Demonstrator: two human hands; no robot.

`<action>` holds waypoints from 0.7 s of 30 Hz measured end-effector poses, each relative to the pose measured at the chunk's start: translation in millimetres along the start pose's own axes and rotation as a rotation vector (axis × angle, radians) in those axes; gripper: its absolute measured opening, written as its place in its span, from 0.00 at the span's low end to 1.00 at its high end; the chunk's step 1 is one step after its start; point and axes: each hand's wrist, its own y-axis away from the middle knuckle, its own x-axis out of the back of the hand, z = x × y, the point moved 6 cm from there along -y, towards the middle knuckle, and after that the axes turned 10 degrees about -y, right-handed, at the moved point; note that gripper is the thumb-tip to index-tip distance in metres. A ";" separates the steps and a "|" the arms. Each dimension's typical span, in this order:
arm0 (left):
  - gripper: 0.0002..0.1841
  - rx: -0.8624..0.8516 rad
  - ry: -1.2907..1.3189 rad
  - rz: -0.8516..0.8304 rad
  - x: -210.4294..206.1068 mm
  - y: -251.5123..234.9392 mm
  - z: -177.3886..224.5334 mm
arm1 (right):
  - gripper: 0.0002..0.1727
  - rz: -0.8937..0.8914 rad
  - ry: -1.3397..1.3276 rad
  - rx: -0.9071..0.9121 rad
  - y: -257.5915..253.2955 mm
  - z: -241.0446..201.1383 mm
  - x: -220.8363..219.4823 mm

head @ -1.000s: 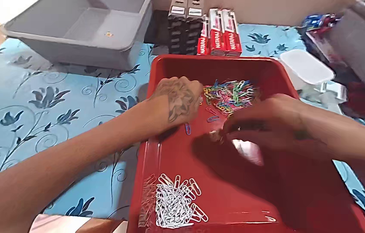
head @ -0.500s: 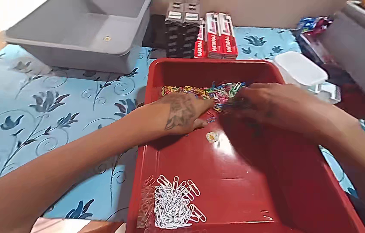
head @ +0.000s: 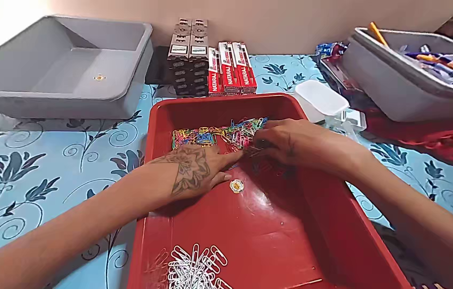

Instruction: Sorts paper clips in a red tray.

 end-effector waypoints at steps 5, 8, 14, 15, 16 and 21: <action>0.15 -0.022 0.000 0.154 8.5 -1.0 -1.8 | 0.05 0.091 0.032 -0.069 3.9 -3.5 1.8; 0.14 -0.010 0.022 0.211 12.6 0.8 -2.1 | 0.06 0.153 0.041 -0.087 4.4 -2.2 2.4; 0.15 0.188 0.023 0.158 11.7 8.6 -16.6 | 0.09 0.136 0.016 0.103 3.9 -11.3 0.7; 0.20 0.170 0.022 0.132 8.3 6.4 -17.3 | 0.09 0.088 0.012 0.104 2.7 -10.7 -2.1; 0.22 0.154 0.025 0.103 5.2 4.1 -17.3 | 0.09 0.062 0.005 0.085 1.8 -9.6 -3.5; 0.05 0.185 0.032 0.130 7.8 0.6 -22.3 | 0.07 0.095 0.009 0.018 3.7 -3.9 -4.8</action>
